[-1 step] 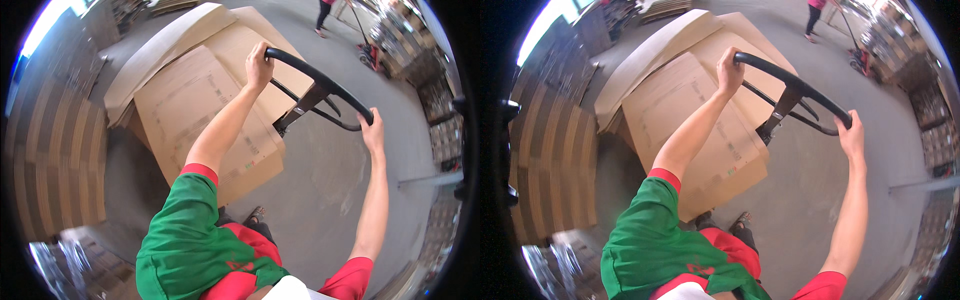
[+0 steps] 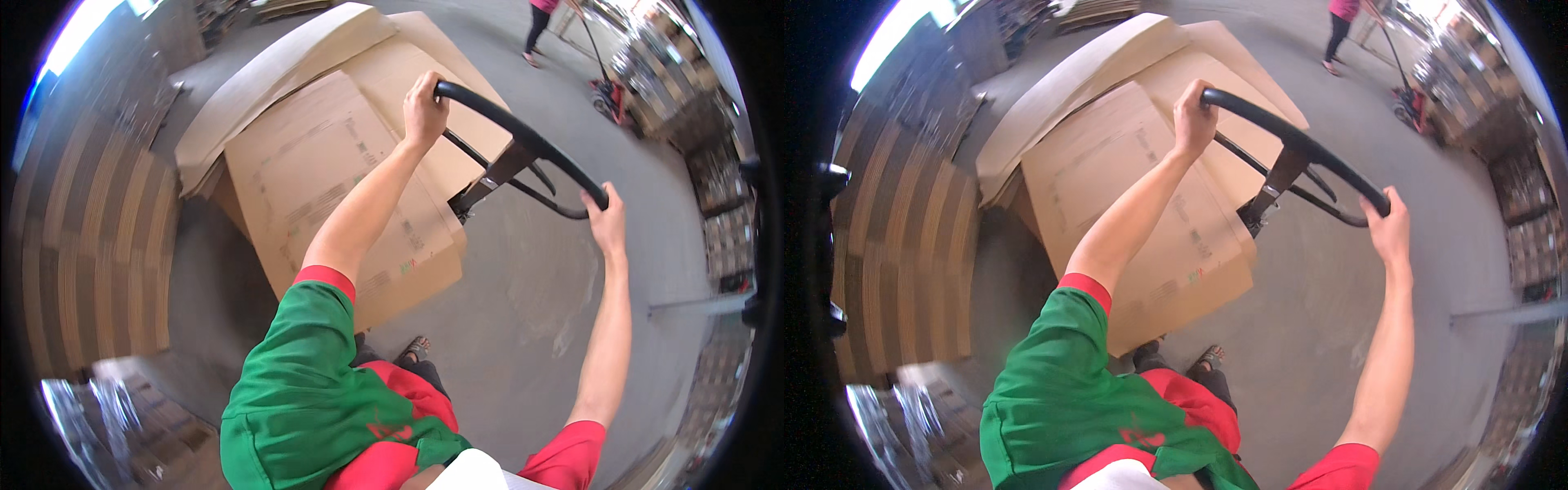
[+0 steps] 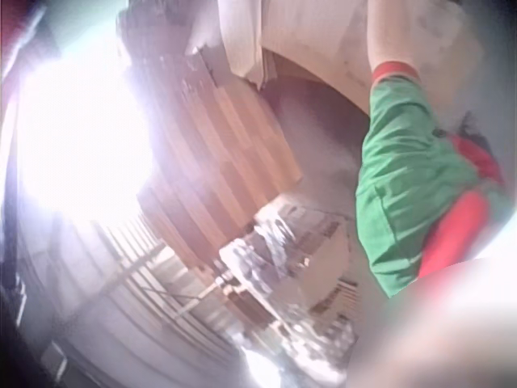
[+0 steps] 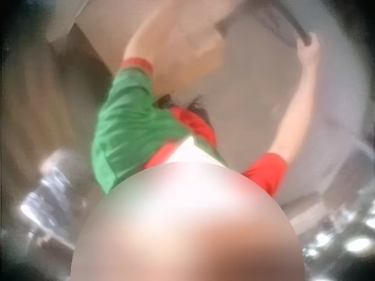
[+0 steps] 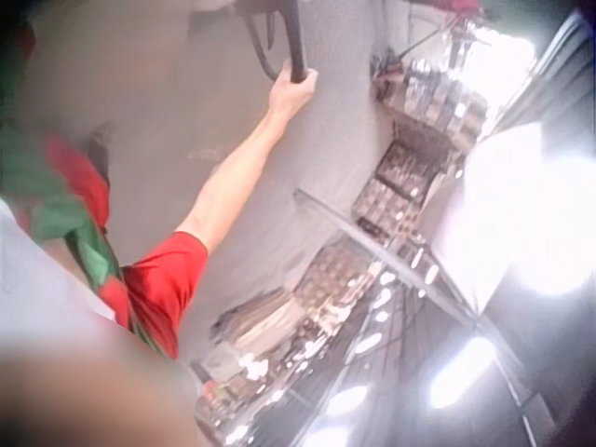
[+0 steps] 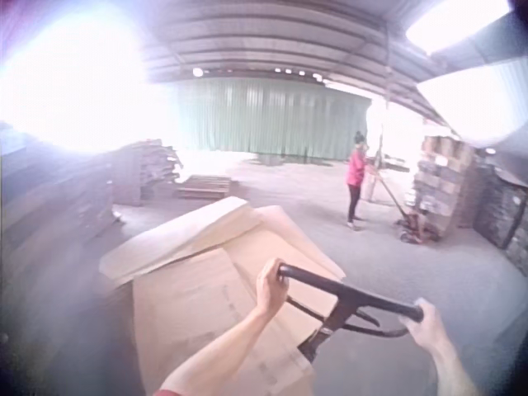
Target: The person uses a manual pallet jack to move a large wrapped pallet of cardboard sheets across a warehouse floor, then returns to transport a stack of flat cardboard pieces. The person positions the jack forks, lifts the load, and pulls the jack through the aisle while other workers sweep nearby.
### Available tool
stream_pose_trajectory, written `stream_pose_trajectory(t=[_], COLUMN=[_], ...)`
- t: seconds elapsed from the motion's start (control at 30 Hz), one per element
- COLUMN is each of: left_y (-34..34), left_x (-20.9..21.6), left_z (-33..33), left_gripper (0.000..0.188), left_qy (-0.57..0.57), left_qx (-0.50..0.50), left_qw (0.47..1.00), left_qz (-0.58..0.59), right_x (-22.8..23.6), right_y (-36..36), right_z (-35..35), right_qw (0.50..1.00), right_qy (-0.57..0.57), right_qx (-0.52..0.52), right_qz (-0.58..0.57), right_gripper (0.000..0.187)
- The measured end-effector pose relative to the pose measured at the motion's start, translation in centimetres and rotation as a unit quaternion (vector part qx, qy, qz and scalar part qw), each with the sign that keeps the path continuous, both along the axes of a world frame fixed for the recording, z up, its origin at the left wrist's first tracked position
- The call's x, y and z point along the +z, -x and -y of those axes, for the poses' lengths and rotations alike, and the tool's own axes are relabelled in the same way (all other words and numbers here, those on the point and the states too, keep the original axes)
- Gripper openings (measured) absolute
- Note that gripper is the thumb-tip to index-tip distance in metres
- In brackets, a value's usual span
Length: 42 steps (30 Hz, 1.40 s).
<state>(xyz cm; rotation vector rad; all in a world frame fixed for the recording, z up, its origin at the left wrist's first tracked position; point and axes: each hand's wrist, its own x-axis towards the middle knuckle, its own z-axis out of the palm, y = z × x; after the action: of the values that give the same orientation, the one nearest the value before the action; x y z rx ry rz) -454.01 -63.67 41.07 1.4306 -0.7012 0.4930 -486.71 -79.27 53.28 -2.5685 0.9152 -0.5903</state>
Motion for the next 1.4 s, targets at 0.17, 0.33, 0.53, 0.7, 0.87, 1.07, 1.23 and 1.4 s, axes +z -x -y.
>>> stream_pose_trajectory(t=[0.17, 0.33, 0.53, 0.7, 0.87, 1.07, 1.23, 1.4], left_y=[6.7, 17.8, 31.8, 39.1, 40.0, 42.0, 44.2, 52.1], left_x=[-1.0, -2.3, -8.2, -12.9, -13.0, -12.5, -11.7, -10.5], left_z=[-11.0, -25.6, -29.7, -31.0, -32.5, -35.0, -33.3, -29.7], left_gripper=[0.024, 0.019, 0.033, 0.033, 0.030, 0.027, 0.029, 0.031], left_qy=[-0.091, -0.449, -0.720, -0.681, -0.639, -0.615, -0.624, -0.654], left_qx=[-0.002, -0.126, -0.229, -0.152, -0.130, -0.119, -0.086, -0.074], left_qw=[0.994, 0.885, 0.655, 0.716, 0.757, 0.778, 0.775, 0.753], left_qz=[-0.052, 0.024, 0.002, 0.031, 0.030, 0.041, 0.042, -0.001], right_x=[-1.5, -8.1, -16.8, -19.6, -19.8, -19.6, -19.7, -19.8], right_y=[5.4, 15.7, 25.0, 28.8, 30.3, 33.1, 34.0, 39.6], right_z=[-4.2, -12.6, -21.4, -22.4, -23.4, -26.4, -24.3, -18.6], right_qw=[0.965, 0.941, 0.940, 0.932, 0.930, 0.938, 0.930, 0.931], right_qy=[-0.209, -0.132, -0.025, 0.031, 0.020, 0.008, 0.025, 0.030], right_qx=[0.090, 0.238, 0.221, 0.189, 0.161, 0.160, 0.169, 0.228], right_qz=[-0.129, -0.201, -0.258, -0.308, -0.329, -0.308, -0.324, -0.284], right_gripper=[0.026, 0.019, 0.033, 0.032, 0.030, 0.026, 0.024, 0.020])
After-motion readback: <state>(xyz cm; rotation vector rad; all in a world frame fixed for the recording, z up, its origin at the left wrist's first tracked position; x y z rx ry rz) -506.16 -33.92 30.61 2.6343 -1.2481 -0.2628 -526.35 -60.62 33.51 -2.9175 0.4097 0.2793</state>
